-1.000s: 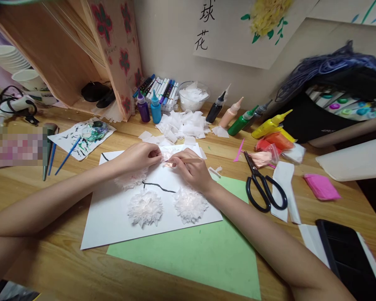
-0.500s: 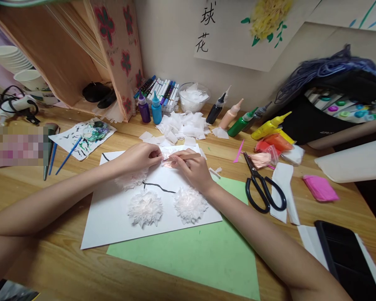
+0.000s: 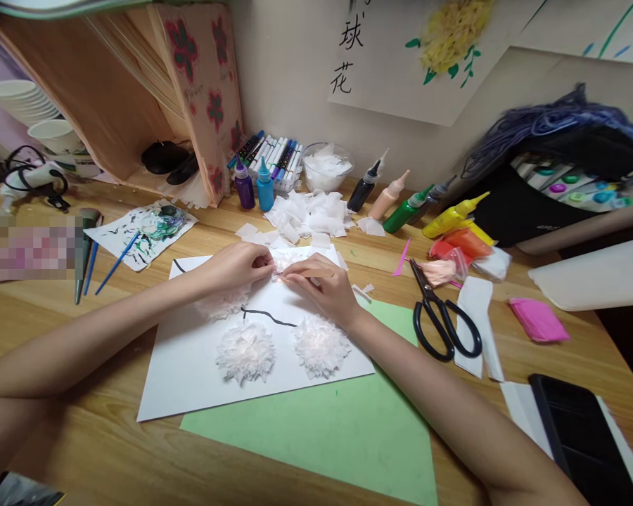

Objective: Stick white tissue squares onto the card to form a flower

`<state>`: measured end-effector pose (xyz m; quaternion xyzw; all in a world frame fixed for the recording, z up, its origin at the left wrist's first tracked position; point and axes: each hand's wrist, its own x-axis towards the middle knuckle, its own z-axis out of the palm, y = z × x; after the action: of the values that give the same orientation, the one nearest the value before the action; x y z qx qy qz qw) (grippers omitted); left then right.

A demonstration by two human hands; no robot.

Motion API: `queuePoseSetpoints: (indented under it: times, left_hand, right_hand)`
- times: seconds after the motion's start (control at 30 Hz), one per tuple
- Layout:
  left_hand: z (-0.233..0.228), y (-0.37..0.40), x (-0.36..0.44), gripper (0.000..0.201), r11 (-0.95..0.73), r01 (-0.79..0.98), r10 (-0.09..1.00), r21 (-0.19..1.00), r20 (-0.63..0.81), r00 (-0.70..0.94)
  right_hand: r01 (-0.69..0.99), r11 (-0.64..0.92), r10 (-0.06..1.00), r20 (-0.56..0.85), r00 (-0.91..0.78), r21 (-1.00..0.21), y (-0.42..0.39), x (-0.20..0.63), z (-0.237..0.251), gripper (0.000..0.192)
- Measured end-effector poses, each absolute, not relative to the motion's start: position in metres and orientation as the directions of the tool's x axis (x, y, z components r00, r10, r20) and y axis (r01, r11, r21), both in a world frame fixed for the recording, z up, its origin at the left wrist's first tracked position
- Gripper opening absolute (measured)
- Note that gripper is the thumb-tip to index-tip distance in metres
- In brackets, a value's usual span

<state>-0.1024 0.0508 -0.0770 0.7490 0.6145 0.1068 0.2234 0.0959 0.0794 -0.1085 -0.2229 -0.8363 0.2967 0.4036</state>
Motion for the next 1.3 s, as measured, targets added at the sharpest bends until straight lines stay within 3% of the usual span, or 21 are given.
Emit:
queuePoseSetpoints:
  times: [0.57,0.83,1.03,1.1,1.3]
  left_hand:
    - [-0.074,0.051,-0.101,0.025,-0.129,0.876,0.967,0.464,-0.138,0.216]
    - [-0.065,0.056,-0.112,0.03,-0.14,0.834,0.944,0.534,-0.181,0.275]
    - [-0.058,0.068,-0.136,0.027,-0.017,0.921,0.999,0.389,0.033,0.004]
    - [-0.061,0.072,-0.143,0.029,-0.029,0.928,0.999,0.371,0.047,0.013]
    - [-0.072,0.074,-0.148,0.031,-0.017,0.864,0.999,0.503,-0.036,0.041]
  right_hand:
    - [0.211,0.633,0.731,0.486,-0.479,-0.745,0.077,0.094,-0.11,0.013]
    - [0.128,0.62,0.748,0.535,-0.393,-0.774,0.079,0.1,-0.11,0.024]
    - [0.06,0.539,0.802,0.49,-0.342,-0.84,0.08,0.101,-0.114,0.028]
    - [0.053,0.536,0.8,0.487,-0.352,-0.843,0.08,0.101,-0.114,0.029]
    - [0.068,0.529,0.801,0.471,-0.37,-0.846,0.082,0.101,-0.116,0.03]
